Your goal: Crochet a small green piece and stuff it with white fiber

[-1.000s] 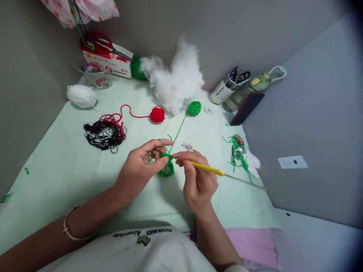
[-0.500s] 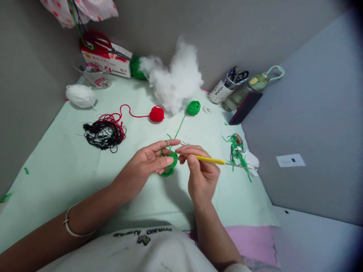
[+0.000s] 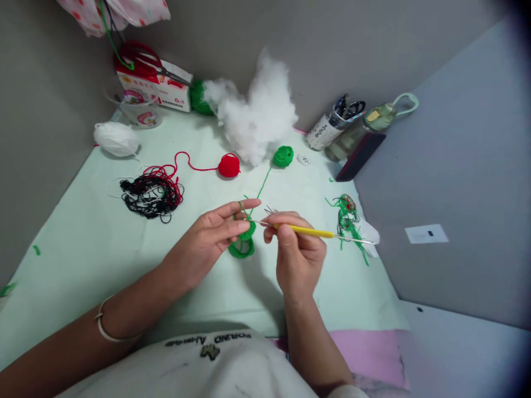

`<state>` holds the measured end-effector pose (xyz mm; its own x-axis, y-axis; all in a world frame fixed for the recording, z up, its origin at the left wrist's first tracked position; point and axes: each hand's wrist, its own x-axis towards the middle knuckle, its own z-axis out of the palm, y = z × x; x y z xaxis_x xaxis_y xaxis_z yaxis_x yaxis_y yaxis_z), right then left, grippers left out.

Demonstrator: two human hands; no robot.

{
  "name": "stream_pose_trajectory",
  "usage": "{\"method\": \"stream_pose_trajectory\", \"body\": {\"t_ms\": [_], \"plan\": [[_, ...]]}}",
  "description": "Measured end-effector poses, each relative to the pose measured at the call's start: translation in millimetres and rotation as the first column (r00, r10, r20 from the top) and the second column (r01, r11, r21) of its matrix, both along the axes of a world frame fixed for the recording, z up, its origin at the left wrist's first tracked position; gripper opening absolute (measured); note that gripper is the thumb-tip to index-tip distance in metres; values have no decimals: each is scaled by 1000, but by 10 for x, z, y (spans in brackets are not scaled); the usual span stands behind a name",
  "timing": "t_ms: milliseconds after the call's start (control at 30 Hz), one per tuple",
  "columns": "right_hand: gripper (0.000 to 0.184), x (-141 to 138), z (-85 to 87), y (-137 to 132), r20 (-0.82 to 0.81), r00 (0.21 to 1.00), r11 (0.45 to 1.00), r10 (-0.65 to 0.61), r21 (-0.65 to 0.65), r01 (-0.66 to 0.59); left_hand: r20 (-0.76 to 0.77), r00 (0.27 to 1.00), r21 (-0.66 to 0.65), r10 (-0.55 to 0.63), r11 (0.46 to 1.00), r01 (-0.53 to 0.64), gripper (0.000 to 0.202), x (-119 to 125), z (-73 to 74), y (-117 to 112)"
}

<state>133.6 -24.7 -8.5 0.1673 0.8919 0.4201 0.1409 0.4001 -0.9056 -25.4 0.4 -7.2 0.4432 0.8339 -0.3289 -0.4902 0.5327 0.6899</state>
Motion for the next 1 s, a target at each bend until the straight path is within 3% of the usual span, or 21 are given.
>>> {"method": "stream_pose_trajectory", "body": {"t_ms": [133,267,400,533,600,667,733,833,900,1000], "plan": [[16,-13,-11,5,-12,1000,996,29,-86,-30,-110,994,137,-6,990,21,37,-5,-33,-34],[19,15,-35,24,-174,984,983,35,-174,-65,-149,989,147,23,989,-1,34,-43,-24,-35],[21,18,-2,16,-177,982,987,66,-134,-90,-196,980,153,43,988,-13,35,-70,-3,-34],[21,-13,-18,-45,127,992,1000,14,3,-14,-316,937,241,150,968,-73,32,-46,5,-69],[26,-31,-82,-69,359,932,988,-45,155,-12,-354,909,276,218,953,-121,35,-21,12,-87],[33,-42,-161,-81,526,837,952,-152,305,-19,-293,935,219,201,966,-138,43,0,14,-91],[37,-41,-211,-82,582,778,926,-238,379,0,-153,984,73,89,994,-79,46,8,6,-74],[31,-17,-173,-69,428,887,949,-173,315,33,4,1000,-85,-4,996,4,40,-7,-14,-24],[23,0,-101,-50,203,975,983,-86,178,50,8,1000,-70,15,997,-14,38,-24,-18,-2],[20,0,-23,-15,18,1000,1000,-13,7,13,-31,1000,38,4,999,-3,43,-36,-12,-17]]}}
